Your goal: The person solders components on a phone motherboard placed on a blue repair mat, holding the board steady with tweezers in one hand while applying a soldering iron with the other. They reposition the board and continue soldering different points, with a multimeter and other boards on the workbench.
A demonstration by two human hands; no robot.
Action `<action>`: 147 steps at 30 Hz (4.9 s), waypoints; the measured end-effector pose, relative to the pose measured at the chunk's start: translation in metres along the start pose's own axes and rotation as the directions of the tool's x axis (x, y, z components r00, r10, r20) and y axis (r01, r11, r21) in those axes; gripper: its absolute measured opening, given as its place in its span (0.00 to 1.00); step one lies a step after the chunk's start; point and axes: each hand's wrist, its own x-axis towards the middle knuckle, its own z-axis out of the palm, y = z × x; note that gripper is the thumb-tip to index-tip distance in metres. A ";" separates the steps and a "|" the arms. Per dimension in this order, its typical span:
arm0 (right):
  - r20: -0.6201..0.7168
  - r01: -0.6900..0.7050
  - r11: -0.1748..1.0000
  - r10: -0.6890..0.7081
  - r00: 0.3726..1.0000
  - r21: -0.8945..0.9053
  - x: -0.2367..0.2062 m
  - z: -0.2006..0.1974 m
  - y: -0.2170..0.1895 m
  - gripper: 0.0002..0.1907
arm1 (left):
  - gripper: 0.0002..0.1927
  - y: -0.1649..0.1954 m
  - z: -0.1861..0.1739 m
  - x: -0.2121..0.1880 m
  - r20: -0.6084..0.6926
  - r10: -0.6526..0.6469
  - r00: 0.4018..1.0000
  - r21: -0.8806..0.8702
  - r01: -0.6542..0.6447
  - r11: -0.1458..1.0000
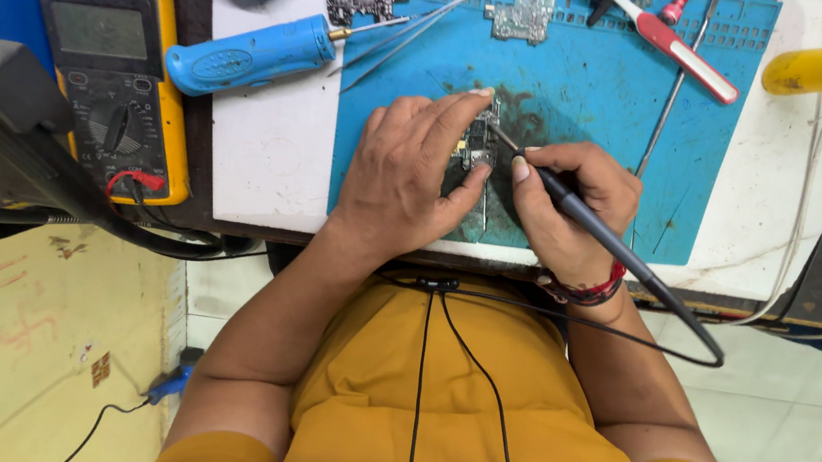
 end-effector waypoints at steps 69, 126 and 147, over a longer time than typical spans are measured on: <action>0.019 0.284 0.930 -0.287 0.958 -0.235 0.004 0.007 -0.008 0.05 | 0.39 0.001 0.001 -0.004 -0.021 0.031 0.999 0.034 -0.030 0.999; 0.019 0.292 0.933 -0.294 0.956 -0.209 0.005 0.006 -0.010 0.05 | 0.39 0.001 0.002 -0.004 -0.017 0.023 1.000 0.018 -0.023 1.000; 0.021 0.271 0.936 -0.273 0.962 -0.226 0.003 0.005 -0.010 0.05 | 0.38 0.001 0.002 -0.004 -0.024 0.030 0.999 0.022 -0.029 0.999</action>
